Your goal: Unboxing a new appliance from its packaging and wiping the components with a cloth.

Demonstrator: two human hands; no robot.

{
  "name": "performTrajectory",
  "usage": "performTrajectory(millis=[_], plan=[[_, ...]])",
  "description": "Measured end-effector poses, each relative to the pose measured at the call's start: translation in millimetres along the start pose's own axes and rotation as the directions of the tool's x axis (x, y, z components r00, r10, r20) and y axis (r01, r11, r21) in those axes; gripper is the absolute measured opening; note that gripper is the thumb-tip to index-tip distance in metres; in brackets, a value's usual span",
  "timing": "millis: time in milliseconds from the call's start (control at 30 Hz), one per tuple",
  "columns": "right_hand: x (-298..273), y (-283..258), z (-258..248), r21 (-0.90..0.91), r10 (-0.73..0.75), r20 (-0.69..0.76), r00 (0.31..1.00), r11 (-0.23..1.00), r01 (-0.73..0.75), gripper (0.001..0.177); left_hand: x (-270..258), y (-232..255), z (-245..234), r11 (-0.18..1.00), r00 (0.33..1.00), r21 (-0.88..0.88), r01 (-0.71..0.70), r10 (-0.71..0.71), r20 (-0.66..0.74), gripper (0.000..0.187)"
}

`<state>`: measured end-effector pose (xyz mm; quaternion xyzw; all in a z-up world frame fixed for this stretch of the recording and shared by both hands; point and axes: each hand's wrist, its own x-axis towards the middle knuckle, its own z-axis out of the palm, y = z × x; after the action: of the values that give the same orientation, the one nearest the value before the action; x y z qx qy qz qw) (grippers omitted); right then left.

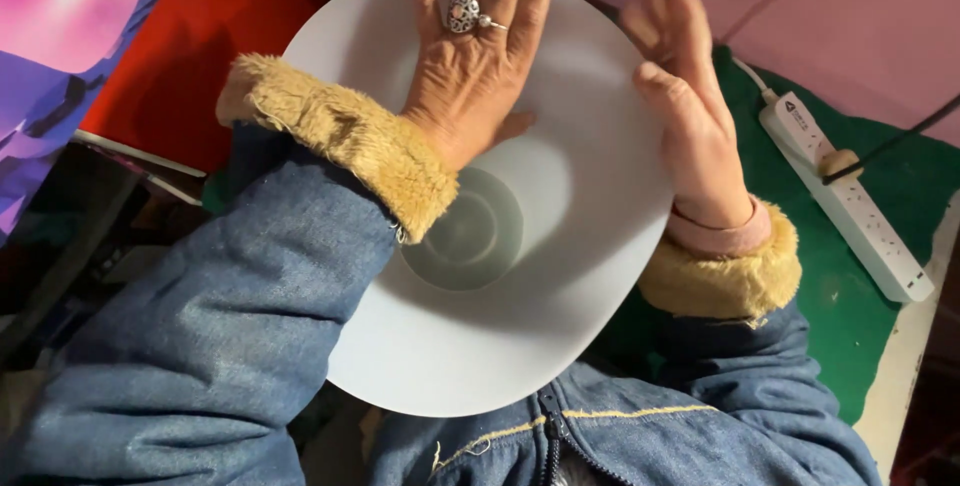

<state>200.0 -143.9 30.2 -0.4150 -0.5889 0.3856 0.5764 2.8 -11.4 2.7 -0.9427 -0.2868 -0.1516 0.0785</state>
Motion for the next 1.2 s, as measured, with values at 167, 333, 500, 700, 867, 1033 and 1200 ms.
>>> performTrajectory(millis=[167,333,500,700,867,1033,1200], plan=[[-3.6,8.8,2.1,0.378,0.206,-0.019,0.978,0.907,-0.184,0.075,-2.4,4.2,6.3,1.0,1.0,0.017,0.003,-0.003,0.015,0.146],[-5.4,13.0,4.1,0.43,0.229,-0.084,0.97,0.886,-0.172,0.076,-5.3,3.5,11.8,1.0,1.0,0.019,-0.011,0.01,0.03,0.147],[-8.1,17.3,3.2,0.419,0.166,-0.096,0.981,0.901,-0.111,0.072,-8.5,4.6,23.0,1.0,1.0,0.011,-0.009,0.009,-0.025,0.152],[-12.5,17.8,5.5,0.278,0.005,-0.09,0.996,0.96,0.02,0.066,-8.8,4.4,32.5,1.0,0.996,0.01,-0.01,0.011,-0.093,0.151],[-46.0,26.5,3.3,-0.127,-0.329,-0.105,0.938,0.94,0.316,0.058,-9.2,0.9,32.1,0.998,0.99,0.059,-0.036,0.044,-0.135,0.148],[-77.2,49.5,-1.8,-0.459,-0.761,0.074,0.645,0.548,0.699,0.027,-9.4,0.5,28.7,0.999,0.998,0.023,-0.029,0.031,-0.063,0.149],[-104.2,54.3,-7.0,-0.615,-0.664,0.506,0.551,0.17,0.77,0.056,-10.6,0.3,28.7,0.996,0.991,0.068,-0.063,0.071,-0.116,0.153]])
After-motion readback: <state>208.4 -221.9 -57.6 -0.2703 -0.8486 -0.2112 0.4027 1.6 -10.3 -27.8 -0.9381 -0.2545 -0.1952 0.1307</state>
